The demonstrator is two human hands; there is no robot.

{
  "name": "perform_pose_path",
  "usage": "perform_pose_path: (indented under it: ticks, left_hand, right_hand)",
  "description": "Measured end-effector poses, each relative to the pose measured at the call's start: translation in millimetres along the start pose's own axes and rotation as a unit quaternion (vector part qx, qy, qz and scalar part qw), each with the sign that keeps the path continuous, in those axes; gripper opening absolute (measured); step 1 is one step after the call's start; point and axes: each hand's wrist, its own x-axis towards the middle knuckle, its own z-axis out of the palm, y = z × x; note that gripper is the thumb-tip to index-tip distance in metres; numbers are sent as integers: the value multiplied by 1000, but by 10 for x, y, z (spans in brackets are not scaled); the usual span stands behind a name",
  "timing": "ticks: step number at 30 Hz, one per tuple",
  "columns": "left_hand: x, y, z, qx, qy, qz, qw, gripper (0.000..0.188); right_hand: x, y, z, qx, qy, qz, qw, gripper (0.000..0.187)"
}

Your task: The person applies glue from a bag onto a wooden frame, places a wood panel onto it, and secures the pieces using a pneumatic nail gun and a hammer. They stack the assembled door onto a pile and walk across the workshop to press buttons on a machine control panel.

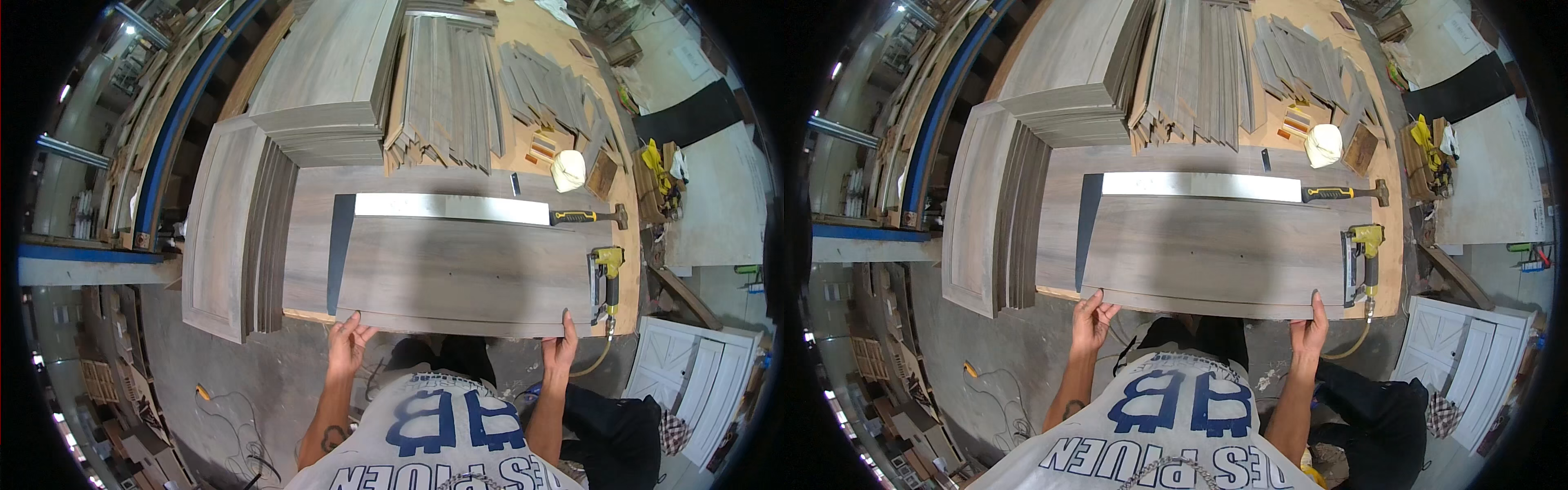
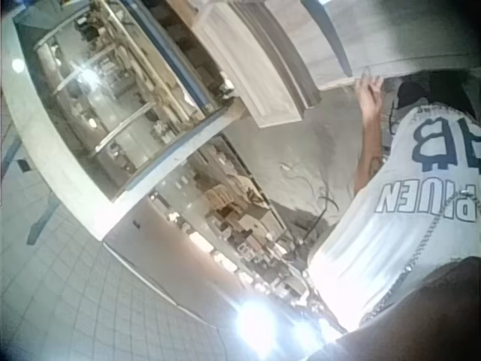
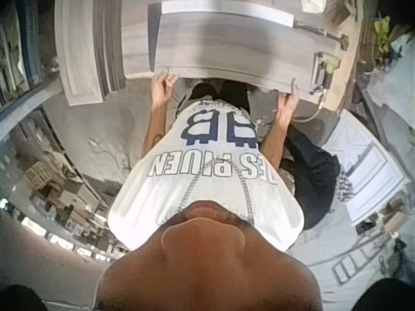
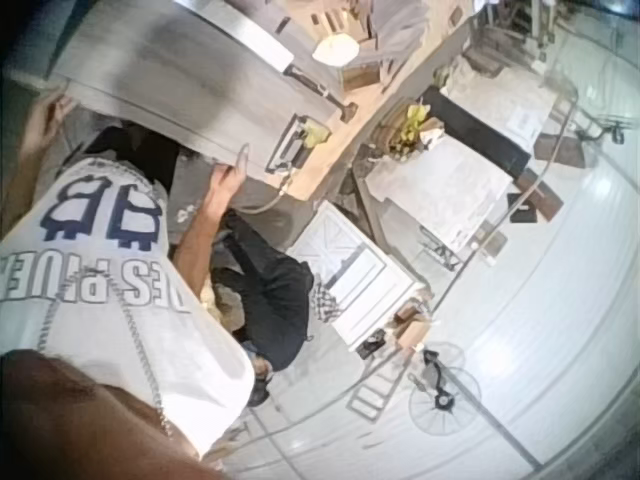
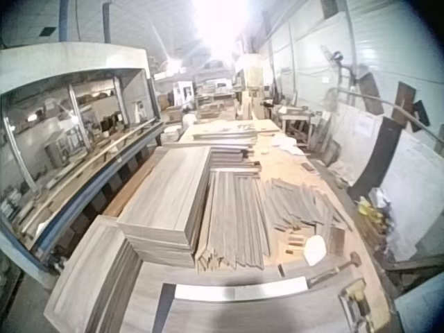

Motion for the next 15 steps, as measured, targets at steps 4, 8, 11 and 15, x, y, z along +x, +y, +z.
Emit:
perform_pose_path:
  ticks: [4,8,11,15]
  left_hand:
    - [97,-52,-33,19,22,3,1000,17]
    - [198,-144,-123,59,26,-8,998,18]
    - [81,-16,135,129,83,-1,988,24]
    - [114,-14,237,136,113,-7,984,26]
  right_hand:
    - [75,-33,126,-36,29,15,999,25]
    - [218,-124,-145,-114,107,42,987,30]
    - [249,-101,-100,-111,86,54,989,36]
    - [166,-181,149,-146,70,35,986,47]
